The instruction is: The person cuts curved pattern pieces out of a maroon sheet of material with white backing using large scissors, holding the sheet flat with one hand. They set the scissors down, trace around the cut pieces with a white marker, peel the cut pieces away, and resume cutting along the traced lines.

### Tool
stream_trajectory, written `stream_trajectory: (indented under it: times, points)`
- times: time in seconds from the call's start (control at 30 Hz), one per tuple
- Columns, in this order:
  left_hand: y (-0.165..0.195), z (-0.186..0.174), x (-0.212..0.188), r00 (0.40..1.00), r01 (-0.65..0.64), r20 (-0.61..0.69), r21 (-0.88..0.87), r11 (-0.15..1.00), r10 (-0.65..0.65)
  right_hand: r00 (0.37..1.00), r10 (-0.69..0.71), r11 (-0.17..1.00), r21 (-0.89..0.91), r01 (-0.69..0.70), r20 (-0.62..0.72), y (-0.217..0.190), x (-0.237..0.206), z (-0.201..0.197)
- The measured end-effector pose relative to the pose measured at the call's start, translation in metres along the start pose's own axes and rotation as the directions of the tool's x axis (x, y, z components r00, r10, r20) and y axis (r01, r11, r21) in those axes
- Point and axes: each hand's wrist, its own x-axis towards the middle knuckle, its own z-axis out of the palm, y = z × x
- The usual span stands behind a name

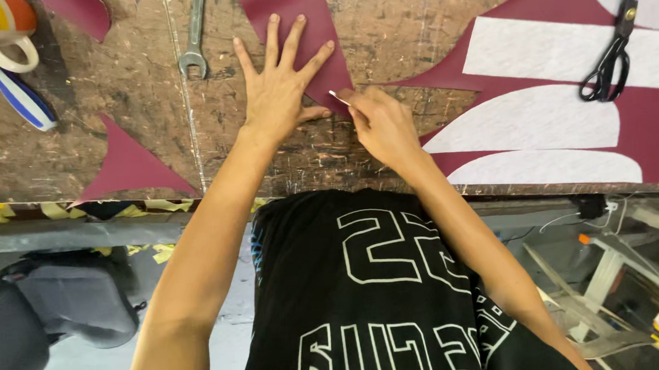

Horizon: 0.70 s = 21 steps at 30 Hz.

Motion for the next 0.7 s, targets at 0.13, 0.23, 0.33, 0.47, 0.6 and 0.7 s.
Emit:
stream_trajectory:
  times: [0.13,0.23,0.33,0.47,0.6,0.7]
  points:
    - [0.0,0.003,-0.001,1.0,0.017,-0.005,-0.021,1.0,-0.017,1.0,0.001,0.998,-0.057,0.0,0.007,-0.003,0.015,0.01]
    - [-0.001,0.001,-0.002,0.999,0.028,-0.02,-0.099,0.995,-0.03,1.0,0.008,0.996,-0.088,-0.005,0.026,-0.007,0.019,0.012]
    - [0.0,0.0,-0.003,0.998,0.036,-0.054,-0.13,0.991,-0.043,1.0,-0.002,0.997,-0.083,0.004,0.022,-0.011,0.022,0.01]
    - [0.001,0.001,-0.004,0.997,0.057,-0.049,-0.151,0.987,-0.065,0.999,0.006,0.997,-0.083,-0.004,0.033,-0.015,0.023,0.003]
    - [0.001,0.001,-0.005,0.995,0.051,-0.081,-0.146,0.988,-0.064,0.996,0.051,0.994,-0.103,-0.044,0.066,-0.016,0.019,-0.007]
    - [0.001,0.002,-0.006,0.996,0.067,-0.049,-0.089,0.994,-0.071,0.995,0.047,0.99,-0.136,-0.035,0.091,-0.017,0.017,-0.009]
